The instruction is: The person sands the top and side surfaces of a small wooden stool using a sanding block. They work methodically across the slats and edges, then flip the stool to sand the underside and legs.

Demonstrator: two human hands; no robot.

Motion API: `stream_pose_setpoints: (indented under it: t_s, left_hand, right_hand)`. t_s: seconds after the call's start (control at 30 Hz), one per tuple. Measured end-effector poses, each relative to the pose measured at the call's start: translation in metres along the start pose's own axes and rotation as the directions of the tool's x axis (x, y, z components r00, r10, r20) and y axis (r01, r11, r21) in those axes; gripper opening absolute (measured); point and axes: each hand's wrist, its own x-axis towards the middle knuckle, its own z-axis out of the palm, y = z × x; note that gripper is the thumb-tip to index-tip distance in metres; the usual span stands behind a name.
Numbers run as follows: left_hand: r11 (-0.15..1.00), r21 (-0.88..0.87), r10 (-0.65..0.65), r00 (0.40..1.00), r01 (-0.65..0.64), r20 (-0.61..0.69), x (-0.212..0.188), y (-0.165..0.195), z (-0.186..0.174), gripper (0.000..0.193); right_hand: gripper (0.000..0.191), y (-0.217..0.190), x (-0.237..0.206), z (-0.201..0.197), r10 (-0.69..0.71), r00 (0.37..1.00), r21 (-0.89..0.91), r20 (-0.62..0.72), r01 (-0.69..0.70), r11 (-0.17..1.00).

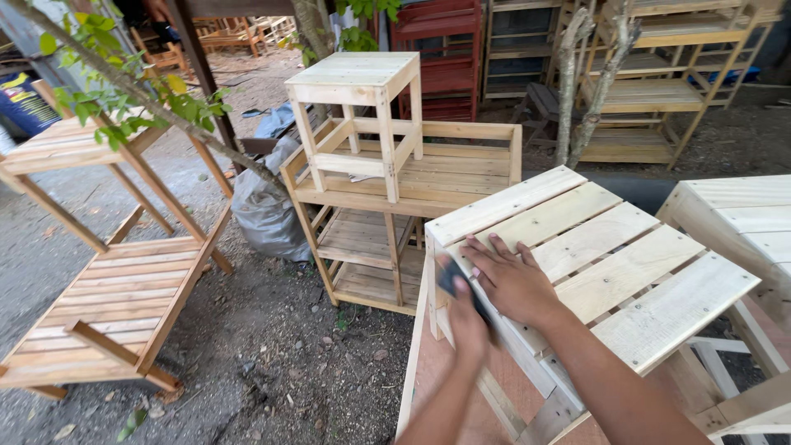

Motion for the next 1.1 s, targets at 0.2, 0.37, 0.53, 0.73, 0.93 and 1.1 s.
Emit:
stream_pose_setpoints:
  t_s: [0.2, 0.37, 0.53, 0.73, 0.93, 1.1]
  left_hand:
    - [0.994, -0.01, 0.107, 0.994, -0.107, -0.005, 0.095, 0.053, -0.008, 0.071]
    - [0.795, 0.262, 0.551, 0.832, -0.547, 0.066, 0.05, 0.041, 0.014, 0.065]
    - [0.98, -0.194, 0.027, 0.997, -0.041, -0.075, 0.086, 0.023, -0.006, 0.062]
    - [0.944, -0.274, -0.201, 0.979, 0.185, -0.032, 0.127, 0.049, -0.017, 0.052]
    - [0.971, -0.235, -0.058, 0.998, 0.053, -0.016, 0.108, 0.047, -0.015, 0.065]
    - [0.926, -0.204, -0.312, 0.948, 0.319, 0.063, 0.101, 0.021, -0.047, 0.058]
  right_hand:
    - [0.05, -0.005, 0.004, -0.007, 0.075, 0.997, 0.006, 0.034, -0.075, 0.997]
    - [0.056, -0.004, 0.005, -0.01, 0.042, 0.998, -0.021, 0.045, -0.041, 0.999]
    - [0.055, -0.001, -0.003, -0.008, 0.035, 0.998, 0.001, 0.046, -0.035, 0.999]
    - [0.053, -0.002, -0.006, -0.011, -0.004, 1.0, 0.013, 0.009, 0.004, 1.0]
    - [0.052, 0.002, -0.007, -0.008, -0.015, 1.0, 0.001, -0.005, 0.015, 1.0]
    - [0.053, 0.002, -0.008, -0.01, -0.006, 1.0, 0.026, -0.01, 0.006, 1.0]
